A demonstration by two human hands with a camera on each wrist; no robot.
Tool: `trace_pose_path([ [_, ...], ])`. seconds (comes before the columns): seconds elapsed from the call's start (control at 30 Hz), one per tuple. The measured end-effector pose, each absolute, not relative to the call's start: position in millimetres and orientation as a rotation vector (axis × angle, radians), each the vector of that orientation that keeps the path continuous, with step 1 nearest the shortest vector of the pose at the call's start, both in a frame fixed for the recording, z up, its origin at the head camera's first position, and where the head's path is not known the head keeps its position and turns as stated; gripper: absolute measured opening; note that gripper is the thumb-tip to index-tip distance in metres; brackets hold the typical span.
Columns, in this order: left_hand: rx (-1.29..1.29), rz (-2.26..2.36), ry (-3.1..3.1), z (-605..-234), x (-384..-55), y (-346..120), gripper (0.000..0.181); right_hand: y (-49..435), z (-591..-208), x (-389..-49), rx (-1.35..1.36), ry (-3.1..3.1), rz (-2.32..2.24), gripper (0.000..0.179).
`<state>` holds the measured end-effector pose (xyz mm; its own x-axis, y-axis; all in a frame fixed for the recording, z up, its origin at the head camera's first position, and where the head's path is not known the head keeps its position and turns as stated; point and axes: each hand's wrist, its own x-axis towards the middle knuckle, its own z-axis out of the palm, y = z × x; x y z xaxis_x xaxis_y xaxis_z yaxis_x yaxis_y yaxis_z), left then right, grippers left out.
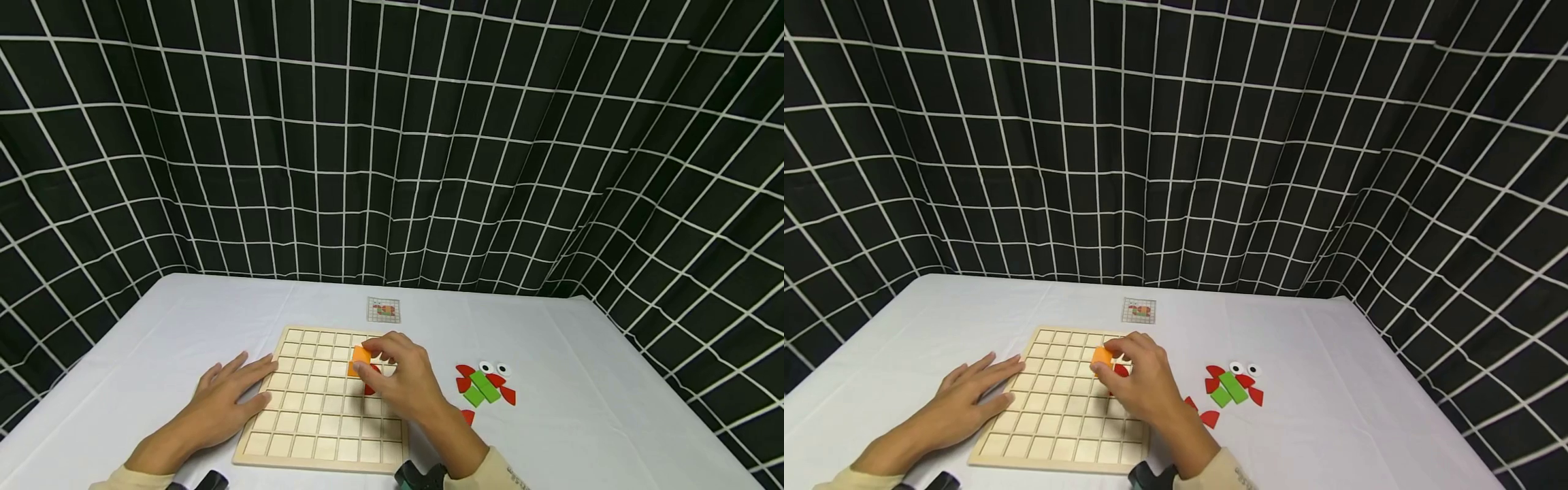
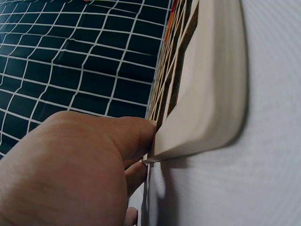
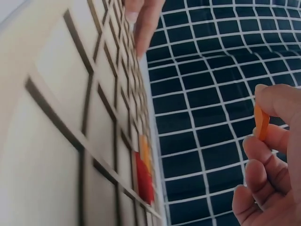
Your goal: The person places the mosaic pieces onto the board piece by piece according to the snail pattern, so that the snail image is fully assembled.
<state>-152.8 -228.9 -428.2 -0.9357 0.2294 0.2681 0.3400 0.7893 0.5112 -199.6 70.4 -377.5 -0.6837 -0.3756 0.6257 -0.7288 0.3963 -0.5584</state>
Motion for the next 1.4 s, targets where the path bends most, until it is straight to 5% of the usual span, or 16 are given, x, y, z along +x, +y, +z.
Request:
trace_pose_path([
  [0.57, -0.447, -0.816, -2.816, -422.6, -156.6, -229.1, 0.045, 64.0, -414.3, -204.0, 0.897, -2.597, 0.975, 0.022],
  [1.4, -0.449, -0.834, -2.783, -425.9, -155.4, -229.5, 0.045, 64.0, -415.4, -202.7, 0.856, -2.649, 0.912, 0.018],
])
